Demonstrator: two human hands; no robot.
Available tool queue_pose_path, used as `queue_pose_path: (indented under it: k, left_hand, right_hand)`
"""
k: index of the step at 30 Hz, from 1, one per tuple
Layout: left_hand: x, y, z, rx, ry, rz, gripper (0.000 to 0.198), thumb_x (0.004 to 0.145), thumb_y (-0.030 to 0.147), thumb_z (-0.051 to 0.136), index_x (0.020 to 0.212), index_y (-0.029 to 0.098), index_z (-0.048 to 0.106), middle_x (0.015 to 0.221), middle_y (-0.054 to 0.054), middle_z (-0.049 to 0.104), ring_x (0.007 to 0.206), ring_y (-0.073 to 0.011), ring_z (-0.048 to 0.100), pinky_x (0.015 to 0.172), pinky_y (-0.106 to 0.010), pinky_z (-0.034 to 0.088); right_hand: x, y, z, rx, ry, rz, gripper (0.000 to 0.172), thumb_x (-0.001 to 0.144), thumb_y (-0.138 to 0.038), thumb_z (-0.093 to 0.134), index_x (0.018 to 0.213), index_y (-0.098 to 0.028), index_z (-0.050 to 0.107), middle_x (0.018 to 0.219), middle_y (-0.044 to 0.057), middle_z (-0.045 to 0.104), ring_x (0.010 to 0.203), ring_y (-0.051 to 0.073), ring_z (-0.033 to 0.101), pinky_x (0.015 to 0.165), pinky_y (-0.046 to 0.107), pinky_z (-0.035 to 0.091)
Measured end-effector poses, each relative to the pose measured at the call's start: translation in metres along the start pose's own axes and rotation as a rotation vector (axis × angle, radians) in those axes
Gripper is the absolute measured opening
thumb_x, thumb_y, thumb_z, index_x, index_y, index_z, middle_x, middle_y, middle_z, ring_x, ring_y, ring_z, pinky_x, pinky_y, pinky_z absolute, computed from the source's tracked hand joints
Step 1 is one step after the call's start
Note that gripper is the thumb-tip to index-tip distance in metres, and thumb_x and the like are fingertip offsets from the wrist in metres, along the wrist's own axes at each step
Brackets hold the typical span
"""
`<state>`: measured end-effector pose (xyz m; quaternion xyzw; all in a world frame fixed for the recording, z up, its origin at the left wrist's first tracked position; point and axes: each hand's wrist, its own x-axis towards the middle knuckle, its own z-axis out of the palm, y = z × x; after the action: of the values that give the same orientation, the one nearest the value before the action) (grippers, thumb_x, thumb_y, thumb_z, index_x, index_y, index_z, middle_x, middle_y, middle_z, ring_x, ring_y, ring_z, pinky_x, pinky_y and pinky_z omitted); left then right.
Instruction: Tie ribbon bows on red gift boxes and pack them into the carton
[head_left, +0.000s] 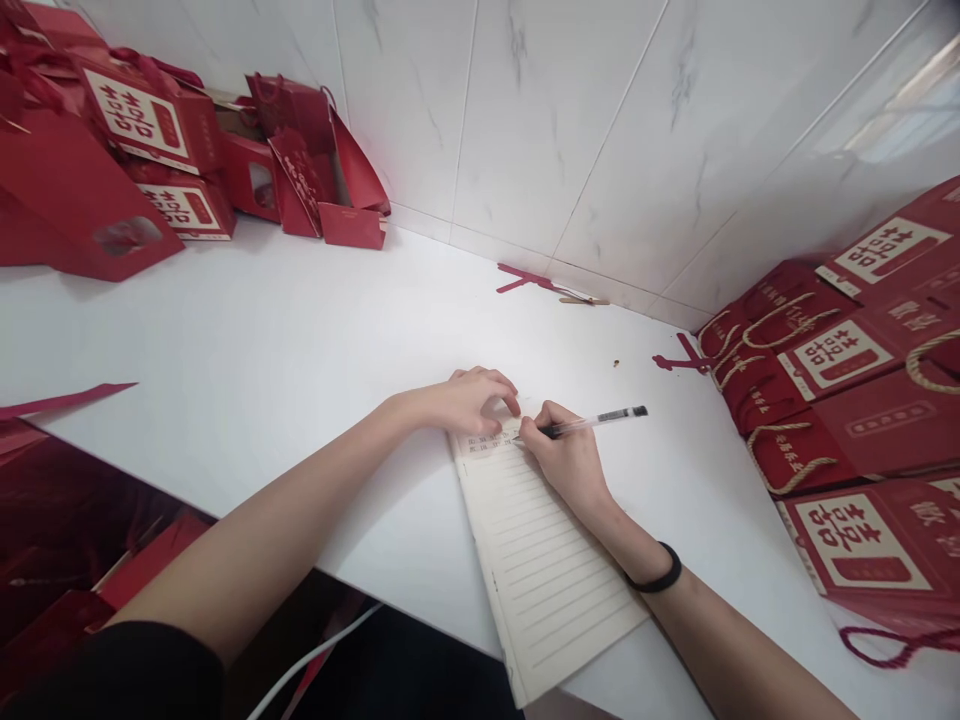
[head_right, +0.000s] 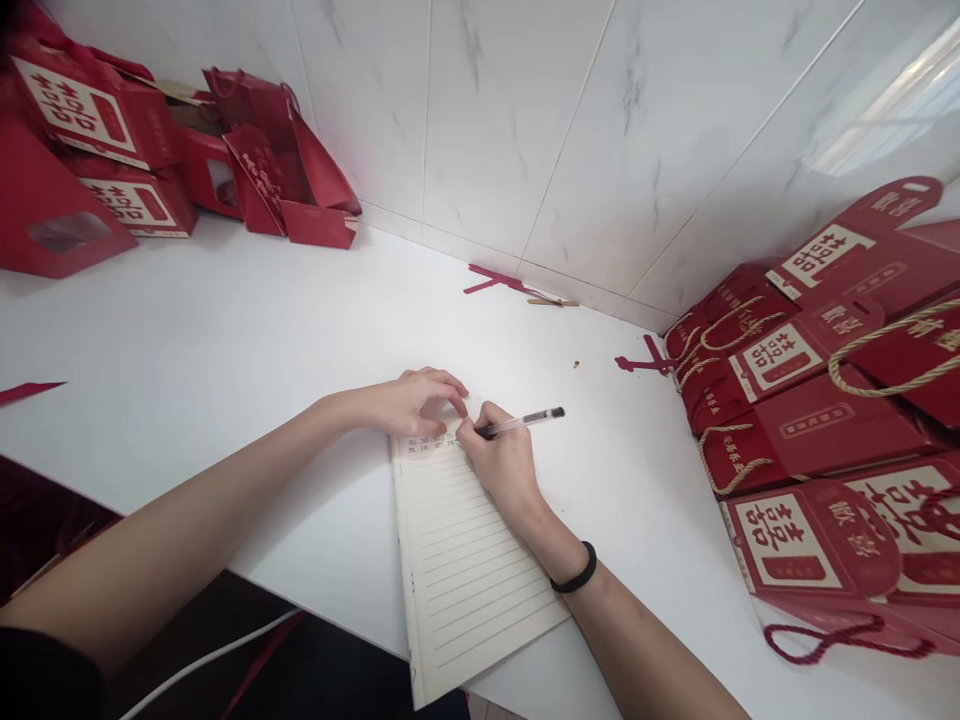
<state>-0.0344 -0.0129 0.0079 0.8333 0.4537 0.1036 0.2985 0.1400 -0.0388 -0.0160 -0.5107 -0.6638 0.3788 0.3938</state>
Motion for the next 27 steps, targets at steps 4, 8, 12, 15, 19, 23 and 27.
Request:
queue_pose_path:
  k: [4, 8, 12, 15, 19, 23, 27]
  left_hand:
    - [0.001, -0.006, 0.002, -0.048, 0.046, 0.041, 0.032, 0.068, 0.020, 0.060, 0.100, 0.023, 0.063, 0.124, -0.006, 0.054, 0.118, -0.0251, 0.044, 0.103, -0.042, 0.027]
    - [0.001, -0.021, 0.004, -0.337, 0.125, 0.018, 0.031, 0.067, 0.018, 0.060, 0.098, 0.020, 0.064, 0.115, -0.008, 0.060, 0.106, -0.0218, 0.054, 0.093, -0.034, 0.040]
    - [0.004, -0.035, 0.009, -0.827, 0.409, -0.147, 0.020, 0.069, 0.020, 0.058, 0.088, 0.017, 0.063, 0.096, -0.006, 0.065, 0.091, -0.0194, 0.061, 0.081, -0.031, 0.046]
    - [0.005, -0.041, 0.011, -0.821, 0.620, -0.218, 0.014, 0.074, 0.017, 0.049, 0.085, 0.016, 0.058, 0.097, -0.007, 0.063, 0.093, -0.0174, 0.060, 0.082, -0.029, 0.047]
    - [-0.005, -0.058, -0.001, -0.654, 0.735, -0.320, 0.019, 0.069, 0.009, 0.050, 0.085, 0.018, 0.055, 0.098, -0.006, 0.061, 0.095, -0.0173, 0.059, 0.084, -0.029, 0.048]
    - [-0.045, -0.099, -0.038, -0.403, 0.940, -0.509, 0.030, 0.066, 0.002, 0.050, 0.089, 0.021, 0.053, 0.104, -0.005, 0.056, 0.107, -0.0179, 0.054, 0.097, -0.031, 0.041]
    - [-0.120, -0.138, -0.087, -0.121, 1.246, -0.767, 0.037, 0.072, 0.007, 0.050, 0.106, 0.020, 0.048, 0.117, -0.011, 0.046, 0.123, -0.0245, 0.039, 0.106, -0.042, 0.029]
  right_hand:
    - [0.004, 0.006, -0.006, 0.279, 0.083, 0.153, 0.033, 0.071, -0.032, 0.058, 0.055, -0.020, 0.031, 0.045, -0.007, 0.035, 0.042, 0.007, 0.028, 0.038, 0.019, 0.021]
    - [0.017, 0.020, -0.020, 0.385, 0.222, 0.179, 0.039, 0.075, -0.049, 0.059, 0.062, -0.020, 0.036, 0.045, -0.007, 0.039, 0.037, 0.007, 0.028, 0.035, 0.017, 0.018]
    - [0.030, 0.031, -0.032, 0.294, 0.253, 0.178, 0.045, 0.075, -0.064, 0.051, 0.086, -0.020, 0.054, 0.050, -0.003, 0.050, 0.034, 0.008, 0.029, 0.032, 0.018, 0.018]
    - [0.029, 0.033, -0.030, 0.295, 0.169, 0.176, 0.052, 0.069, -0.067, 0.053, 0.088, -0.019, 0.055, 0.052, -0.001, 0.054, 0.034, 0.010, 0.035, 0.032, 0.020, 0.021]
    - [0.018, 0.032, -0.018, 0.141, -0.011, 0.063, 0.039, 0.070, -0.059, 0.054, 0.067, -0.020, 0.053, 0.052, 0.000, 0.055, 0.039, 0.013, 0.043, 0.040, 0.024, 0.033]
    - [0.012, 0.035, -0.013, -0.102, -0.013, -0.058, 0.043, 0.073, -0.060, 0.044, 0.053, -0.022, 0.046, 0.048, 0.000, 0.052, 0.045, 0.016, 0.046, 0.050, 0.028, 0.039]
    - [0.019, 0.047, -0.016, -0.185, -0.091, -0.025, 0.041, 0.068, -0.063, 0.044, 0.055, -0.024, 0.050, 0.050, 0.001, 0.054, 0.046, 0.019, 0.049, 0.049, 0.029, 0.039]
